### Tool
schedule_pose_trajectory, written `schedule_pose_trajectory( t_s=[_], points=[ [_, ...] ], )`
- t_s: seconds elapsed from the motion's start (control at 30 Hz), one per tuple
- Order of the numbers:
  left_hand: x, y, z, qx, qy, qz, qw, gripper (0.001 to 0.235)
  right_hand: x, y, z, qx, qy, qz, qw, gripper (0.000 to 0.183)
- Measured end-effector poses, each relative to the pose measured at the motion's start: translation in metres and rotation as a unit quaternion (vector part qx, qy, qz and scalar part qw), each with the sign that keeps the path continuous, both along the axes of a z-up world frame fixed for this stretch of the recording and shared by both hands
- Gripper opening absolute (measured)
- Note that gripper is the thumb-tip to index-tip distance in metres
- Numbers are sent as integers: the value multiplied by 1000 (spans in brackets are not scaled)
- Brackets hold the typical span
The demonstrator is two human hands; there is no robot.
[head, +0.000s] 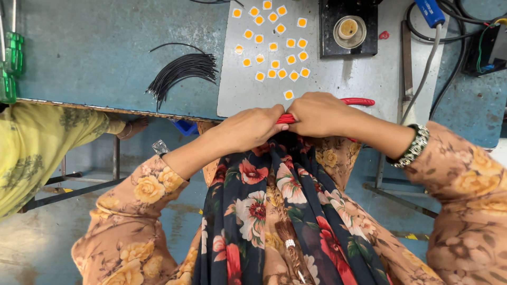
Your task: The person gathers a bundle of red and black wires, aligns them, and uses wire strippers to remove the insulation from the ends of the red wires. The stripped wires are held in a bundle throughout the process.
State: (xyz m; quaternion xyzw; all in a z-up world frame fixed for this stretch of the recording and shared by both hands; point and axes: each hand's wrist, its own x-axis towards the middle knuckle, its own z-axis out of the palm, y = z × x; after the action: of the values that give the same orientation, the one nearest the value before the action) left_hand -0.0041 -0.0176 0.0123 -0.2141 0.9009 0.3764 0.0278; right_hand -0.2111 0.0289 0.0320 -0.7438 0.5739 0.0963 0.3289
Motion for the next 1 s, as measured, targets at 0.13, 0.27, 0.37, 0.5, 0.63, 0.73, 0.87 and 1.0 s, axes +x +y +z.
schedule_pose_trajectory(
  t_s=[0.13, 0.27, 0.37, 0.5, 0.63, 0.73, 0.87, 1.0],
  points=[
    [11, -5, -17, 145, 92, 49, 984, 36, -26, 29, 23, -178, -88, -75, 977, 58],
    [20, -3, -31, 461, 164, 111, 865, 34, -43, 71, -5, -357, -13, -153, 922, 72],
    [14, 9, -34, 579, 163, 128, 789, 31, -50, 99, -45, -361, 65, -175, 914, 92],
    [8, 25, -34, 581, 182, 135, 781, 28, -58, 110, -75, -357, 94, -168, 914, 94],
    [12, 30, -31, 589, 192, 143, 772, 26, -61, 109, -79, -359, 82, -152, 917, 89],
    [16, 30, -31, 586, 201, 153, 770, 26, -61, 109, -76, -359, 70, -148, 919, 86],
    [17, 31, -28, 575, 209, 164, 774, 28, -58, 112, -69, -379, 16, -183, 907, 82],
    [15, 32, -23, 542, 207, 183, 794, 28, -39, 118, -59, -367, -174, -248, 880, 63]
  ],
)
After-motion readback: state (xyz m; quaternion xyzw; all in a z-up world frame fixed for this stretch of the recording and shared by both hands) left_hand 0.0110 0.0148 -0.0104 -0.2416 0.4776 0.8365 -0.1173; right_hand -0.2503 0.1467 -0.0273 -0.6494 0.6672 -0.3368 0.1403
